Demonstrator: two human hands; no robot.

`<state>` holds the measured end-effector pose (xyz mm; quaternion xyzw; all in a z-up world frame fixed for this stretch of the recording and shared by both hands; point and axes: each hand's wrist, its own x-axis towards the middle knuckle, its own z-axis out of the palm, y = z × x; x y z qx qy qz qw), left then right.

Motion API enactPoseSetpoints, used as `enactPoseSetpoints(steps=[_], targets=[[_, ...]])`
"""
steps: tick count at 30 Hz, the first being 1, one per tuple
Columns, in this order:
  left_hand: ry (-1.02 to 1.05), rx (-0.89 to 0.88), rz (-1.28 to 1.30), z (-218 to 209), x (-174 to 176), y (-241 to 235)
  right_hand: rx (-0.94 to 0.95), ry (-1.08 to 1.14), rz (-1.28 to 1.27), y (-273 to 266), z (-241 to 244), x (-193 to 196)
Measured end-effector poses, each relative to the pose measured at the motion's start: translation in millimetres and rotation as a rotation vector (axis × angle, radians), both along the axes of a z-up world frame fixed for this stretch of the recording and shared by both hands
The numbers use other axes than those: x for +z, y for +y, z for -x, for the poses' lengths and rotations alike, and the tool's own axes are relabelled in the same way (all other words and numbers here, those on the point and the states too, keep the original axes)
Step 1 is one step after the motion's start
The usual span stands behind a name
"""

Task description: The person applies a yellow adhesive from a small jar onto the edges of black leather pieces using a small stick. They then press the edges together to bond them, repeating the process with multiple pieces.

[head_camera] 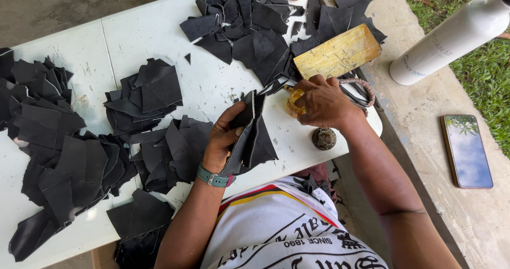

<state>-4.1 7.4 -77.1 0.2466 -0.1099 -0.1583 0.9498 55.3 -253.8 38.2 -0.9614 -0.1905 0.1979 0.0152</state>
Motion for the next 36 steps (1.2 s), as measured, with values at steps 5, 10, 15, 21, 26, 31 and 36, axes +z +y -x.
enactPoseSetpoints(steps=[5, 10, 15, 21, 26, 31, 36], targets=[[-0.004, 0.026, -0.03, 3, 1, 1, -0.037, -0.185, -0.143, -15, 18, 16], [0.002, 0.019, -0.048, 0, 1, -3, -0.064, -0.217, -0.25, -21, 52, 26], [0.05, 0.034, -0.053, 6, 9, -9, 0.097, -0.111, -1.097, -19, 83, 30], [0.066, 0.008, -0.051, 8, 16, -16, 0.118, -0.145, -1.231, 5, 80, 27], [0.029, 0.007, -0.012, 5, 10, -15, 0.119, -0.086, -1.396, 8, 75, 21], [0.026, 0.021, -0.014, 5, 10, -13, 0.121, -0.155, -1.244, 9, 92, 25], [0.001, 0.049, -0.076, 3, 19, -13, 0.217, -0.384, -1.062, 13, 95, 37]])
